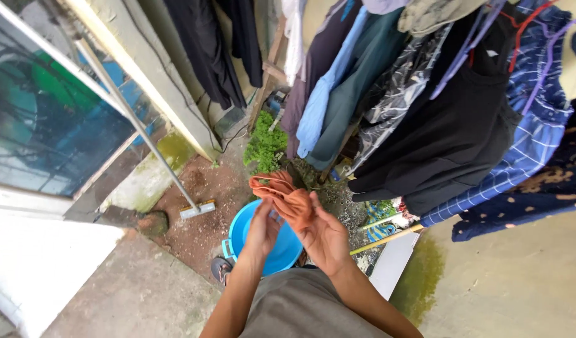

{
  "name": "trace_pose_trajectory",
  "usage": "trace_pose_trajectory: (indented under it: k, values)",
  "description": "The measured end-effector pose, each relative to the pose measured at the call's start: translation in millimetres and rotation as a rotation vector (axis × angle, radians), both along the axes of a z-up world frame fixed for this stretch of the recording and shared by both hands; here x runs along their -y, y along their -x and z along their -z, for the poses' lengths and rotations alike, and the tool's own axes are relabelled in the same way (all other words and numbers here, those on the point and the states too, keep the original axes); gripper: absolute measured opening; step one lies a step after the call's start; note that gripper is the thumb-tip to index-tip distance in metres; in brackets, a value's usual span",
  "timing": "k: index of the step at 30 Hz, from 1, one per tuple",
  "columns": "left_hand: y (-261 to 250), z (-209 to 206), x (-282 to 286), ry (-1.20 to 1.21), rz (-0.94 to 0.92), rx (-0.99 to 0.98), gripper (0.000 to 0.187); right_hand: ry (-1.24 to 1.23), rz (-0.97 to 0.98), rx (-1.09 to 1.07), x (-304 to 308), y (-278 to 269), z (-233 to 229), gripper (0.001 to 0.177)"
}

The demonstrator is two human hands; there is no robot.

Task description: Hanging various items of clothing and laundry on a drying line or hangers.

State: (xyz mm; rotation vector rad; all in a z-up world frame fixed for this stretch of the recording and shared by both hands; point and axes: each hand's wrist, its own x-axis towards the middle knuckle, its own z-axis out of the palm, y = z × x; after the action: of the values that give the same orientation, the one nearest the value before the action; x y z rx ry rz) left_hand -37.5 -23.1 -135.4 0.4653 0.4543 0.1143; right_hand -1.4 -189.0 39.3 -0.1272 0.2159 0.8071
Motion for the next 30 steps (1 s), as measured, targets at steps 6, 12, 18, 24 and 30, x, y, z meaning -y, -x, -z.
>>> trace_pose_trajectory:
  k: [6, 12, 18, 24, 30]
  values:
    - [-5, -70, -26, 0.182, -0.215, -0.102, 0.032, -0.211, -0.004, -0.038, 12, -13, -8, 0.034]
    - [15, -84, -57, -0.003, -0.172, 0.136, 0.021, -0.351, 0.084, -0.027, 31, -49, -1, 0.032]
    - [53, -95, -74, -0.683, -0.259, -0.073, 0.012, 0.446, 0.129, 0.244, 33, -64, 56, 0.036]
    - [68, -10, -55, -1.034, -0.105, -0.137, 0.011, 1.253, -0.433, 0.663, 43, -67, 105, 0.053]
    - [58, 66, -25, -1.150, 0.099, -0.075, 0.014, 1.182, -0.031, 1.332, 54, -151, -16, 0.044]
